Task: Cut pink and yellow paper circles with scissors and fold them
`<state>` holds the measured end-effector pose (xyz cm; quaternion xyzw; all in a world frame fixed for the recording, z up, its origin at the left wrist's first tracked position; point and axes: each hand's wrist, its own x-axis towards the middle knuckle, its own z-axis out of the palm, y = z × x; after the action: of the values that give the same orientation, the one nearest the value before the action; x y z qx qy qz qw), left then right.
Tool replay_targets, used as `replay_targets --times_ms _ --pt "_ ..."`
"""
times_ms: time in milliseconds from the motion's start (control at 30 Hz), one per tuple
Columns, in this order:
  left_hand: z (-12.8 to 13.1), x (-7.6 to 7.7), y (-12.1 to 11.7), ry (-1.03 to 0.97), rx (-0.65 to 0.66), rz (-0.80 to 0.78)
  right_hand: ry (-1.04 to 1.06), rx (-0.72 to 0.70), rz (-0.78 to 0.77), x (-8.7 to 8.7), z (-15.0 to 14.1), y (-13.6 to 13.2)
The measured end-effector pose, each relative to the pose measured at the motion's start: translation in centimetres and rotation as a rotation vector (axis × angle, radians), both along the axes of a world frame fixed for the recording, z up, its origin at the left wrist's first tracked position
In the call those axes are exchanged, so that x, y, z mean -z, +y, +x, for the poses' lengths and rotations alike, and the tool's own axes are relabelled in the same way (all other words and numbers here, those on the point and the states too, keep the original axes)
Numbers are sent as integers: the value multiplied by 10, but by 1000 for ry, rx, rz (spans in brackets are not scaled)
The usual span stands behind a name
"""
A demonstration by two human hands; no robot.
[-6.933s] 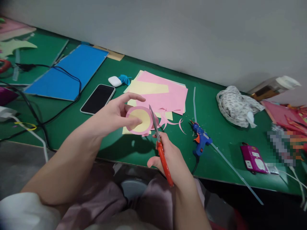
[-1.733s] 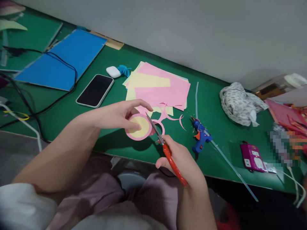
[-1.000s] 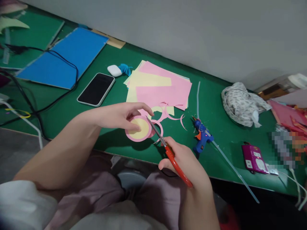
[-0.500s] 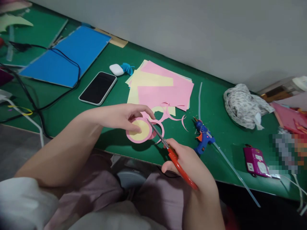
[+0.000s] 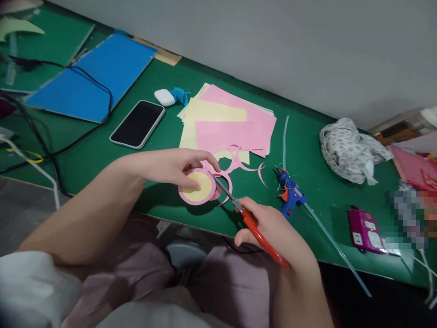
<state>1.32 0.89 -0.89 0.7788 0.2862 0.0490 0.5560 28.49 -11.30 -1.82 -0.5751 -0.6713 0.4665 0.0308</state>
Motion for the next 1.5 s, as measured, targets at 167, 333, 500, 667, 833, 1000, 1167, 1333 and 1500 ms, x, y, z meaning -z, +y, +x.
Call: replay_targets --times_ms 167,333,500,667,833,1000,1167,1333,1500 --pt "-1 4 2 -21 -4 -13 2 7 11 3 3 3" --pt "-8 8 5 -81 -104 -13 50 106 26 9 8 5" --pt "-10 6 3 -177 -271 28 257 373 161 17 -3 12" --pt "3 4 -5 -221 -283 -25 580 568 376 13 -40 30" --pt "13 6 -12 -212 -256 -55 702 490 410 15 -71 44" --pt "16 15 -10 -272 -359 -81 727 606 507 25 -81 48" --pt "29 24 -10 -460 -612 -69 808 752 567 35 -86 50" --pt "45 32 -16 -573 -739 -189 919 897 559 45 -88 53" --pt "50 36 -17 -561 -787 -259 930 933 543 48 -87 54"
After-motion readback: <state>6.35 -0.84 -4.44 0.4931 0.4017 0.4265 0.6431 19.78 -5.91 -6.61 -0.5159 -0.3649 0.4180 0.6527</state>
